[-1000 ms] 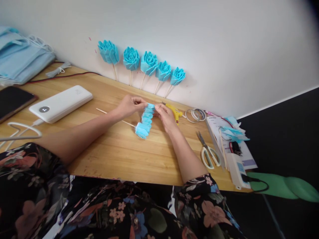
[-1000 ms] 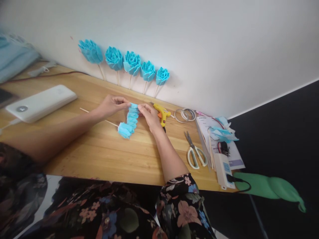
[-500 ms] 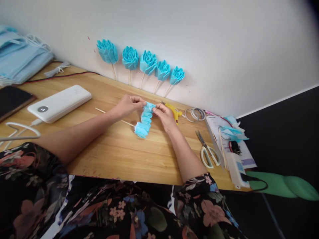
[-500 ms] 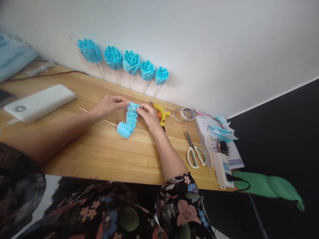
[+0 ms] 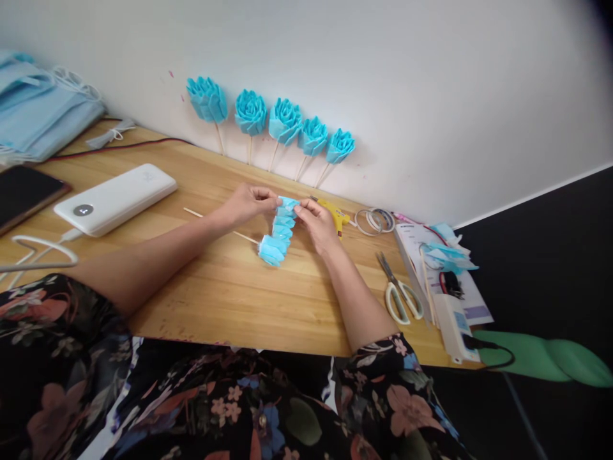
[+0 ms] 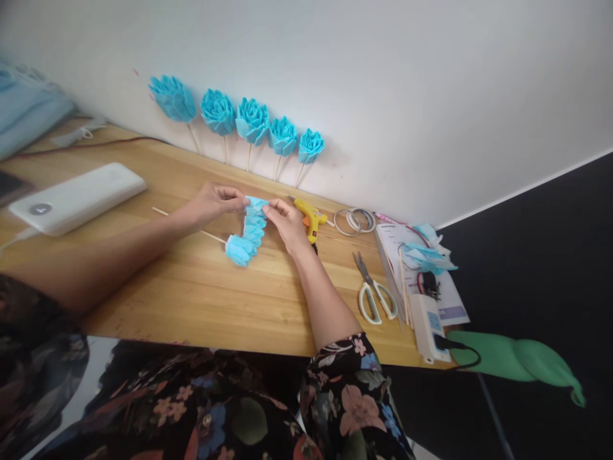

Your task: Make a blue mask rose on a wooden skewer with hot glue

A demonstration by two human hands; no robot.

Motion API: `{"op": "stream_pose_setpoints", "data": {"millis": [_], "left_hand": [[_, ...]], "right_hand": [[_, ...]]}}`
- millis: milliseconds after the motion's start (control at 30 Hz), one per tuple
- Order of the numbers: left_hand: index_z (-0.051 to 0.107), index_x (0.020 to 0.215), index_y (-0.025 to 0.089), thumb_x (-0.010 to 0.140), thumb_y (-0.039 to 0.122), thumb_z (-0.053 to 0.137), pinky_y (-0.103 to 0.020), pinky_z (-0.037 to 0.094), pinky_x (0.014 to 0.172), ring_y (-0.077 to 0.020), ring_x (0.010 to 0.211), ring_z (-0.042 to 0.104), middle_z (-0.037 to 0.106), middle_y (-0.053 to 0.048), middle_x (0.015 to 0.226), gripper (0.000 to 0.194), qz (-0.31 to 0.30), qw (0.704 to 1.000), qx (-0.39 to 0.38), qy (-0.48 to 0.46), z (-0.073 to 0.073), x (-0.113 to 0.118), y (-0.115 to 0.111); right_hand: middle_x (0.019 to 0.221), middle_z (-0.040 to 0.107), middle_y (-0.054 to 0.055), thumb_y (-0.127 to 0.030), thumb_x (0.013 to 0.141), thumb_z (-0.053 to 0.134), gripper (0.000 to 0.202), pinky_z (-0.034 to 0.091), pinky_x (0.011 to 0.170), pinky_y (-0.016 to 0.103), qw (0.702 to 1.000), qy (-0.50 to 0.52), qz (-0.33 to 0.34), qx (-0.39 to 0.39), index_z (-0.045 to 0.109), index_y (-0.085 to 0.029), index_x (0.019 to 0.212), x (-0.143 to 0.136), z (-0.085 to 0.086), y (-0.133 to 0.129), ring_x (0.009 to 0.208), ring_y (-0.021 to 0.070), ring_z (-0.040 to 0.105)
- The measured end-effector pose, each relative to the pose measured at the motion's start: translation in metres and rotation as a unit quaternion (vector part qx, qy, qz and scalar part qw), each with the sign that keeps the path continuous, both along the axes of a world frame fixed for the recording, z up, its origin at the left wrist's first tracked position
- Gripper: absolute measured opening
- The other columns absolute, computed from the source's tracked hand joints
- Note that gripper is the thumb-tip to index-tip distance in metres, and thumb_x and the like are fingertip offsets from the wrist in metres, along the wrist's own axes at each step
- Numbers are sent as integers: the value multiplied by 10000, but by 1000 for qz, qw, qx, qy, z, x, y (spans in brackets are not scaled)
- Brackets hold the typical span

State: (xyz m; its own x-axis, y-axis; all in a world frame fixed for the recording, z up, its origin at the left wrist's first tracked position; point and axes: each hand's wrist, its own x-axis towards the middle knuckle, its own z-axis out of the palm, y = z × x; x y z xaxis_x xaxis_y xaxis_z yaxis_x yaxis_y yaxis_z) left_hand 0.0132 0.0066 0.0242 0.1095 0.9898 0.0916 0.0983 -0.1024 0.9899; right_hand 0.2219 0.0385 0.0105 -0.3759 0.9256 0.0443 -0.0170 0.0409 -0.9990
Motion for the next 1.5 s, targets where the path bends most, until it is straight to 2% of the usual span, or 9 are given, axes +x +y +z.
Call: {"op": "stream_pose_setpoints", "data": {"millis": [200, 433, 600, 767, 867, 1000, 1233, 1367, 1500], "left_hand": [[708, 731, 158, 731, 544, 855, -282, 503, 736, -142, 695, 634, 714, -14, 712, 413, 27, 999, -13, -41, -3, -1, 2], [704, 716, 158, 729, 519, 861, -285, 469, 731, -146, 704, 612, 694, -12, 707, 394, 32, 998, -17, -55, -2, 0, 1], [692, 710, 164, 746, 513, 824, -276, 421, 664, -137, 657, 566, 672, -15, 677, 375, 36, 998, -17, -49, -3, -2, 2], [686, 697, 162, 705, 527, 836, -266, 416, 643, -129, 637, 551, 668, -15, 663, 395, 30, 998, -22, -57, -2, -1, 1], [693, 705, 161, 690, 519, 847, -266, 436, 646, -130, 634, 561, 668, -11, 656, 389, 25, 997, -29, -73, -1, 0, 0], [700, 699, 159, 705, 487, 849, -253, 418, 631, -112, 620, 543, 664, -3, 655, 360, 36, 996, -28, -73, 0, 1, 0], [709, 709, 158, 751, 433, 817, -272, 475, 697, -133, 667, 609, 703, -14, 698, 298, 17, 998, -24, -60, 1, 1, -2], [703, 705, 161, 797, 422, 796, -283, 493, 719, -146, 677, 633, 709, -18, 701, 292, 8, 999, -22, -35, 0, 2, -2], [718, 733, 175, 781, 474, 823, -306, 523, 772, -175, 728, 664, 728, -28, 733, 320, 23, 999, -26, -17, 1, 0, -3]], "right_hand": [[960, 766, 11, -657, 773, 783, 440, 576, 838, 341, 999, 17, -29, 3, 767, -285, 1008, 1, -1, 1, 914, 198, 700], [956, 766, 3, -631, 759, 793, 437, 592, 866, 363, 999, -21, -20, 29, 724, -266, 991, 1, -5, 5, 912, 203, 710], [1011, 760, 24, -565, 854, 717, 342, 596, 855, 356, 982, -78, -69, 158, 679, -259, 1002, 2, -4, 4, 967, 204, 713], [1134, 751, 64, -325, 918, 649, 82, 592, 887, 390, 917, -159, -98, 353, 678, -255, 949, 3, 3, -3, 1115, 235, 679], [1174, 740, 75, -278, 932, 635, 70, 588, 918, 416, 887, -165, -125, 412, 670, -262, 990, 3, 5, -6, 1166, 245, 662], [1186, 736, 81, -331, 993, 568, 149, 592, 932, 412, 888, -168, -145, 402, 644, -267, 1103, 3, 5, -7, 1183, 239, 671], [1120, 767, 43, -554, 989, 594, 417, 604, 966, 412, 956, -129, -53, 259, 616, -307, 1325, 4, -4, -3, 1040, 217, 733], [1081, 758, 35, -650, 944, 623, 514, 621, 900, 388, 971, -103, -32, 213, 622, -307, 1328, 3, -8, 0, 998, 216, 728], [1063, 754, 43, -697, 951, 588, 523, 599, 900, 367, 965, -108, -56, 232, 655, -284, 1264, 2, 2, -4, 984, 206, 718]]}}
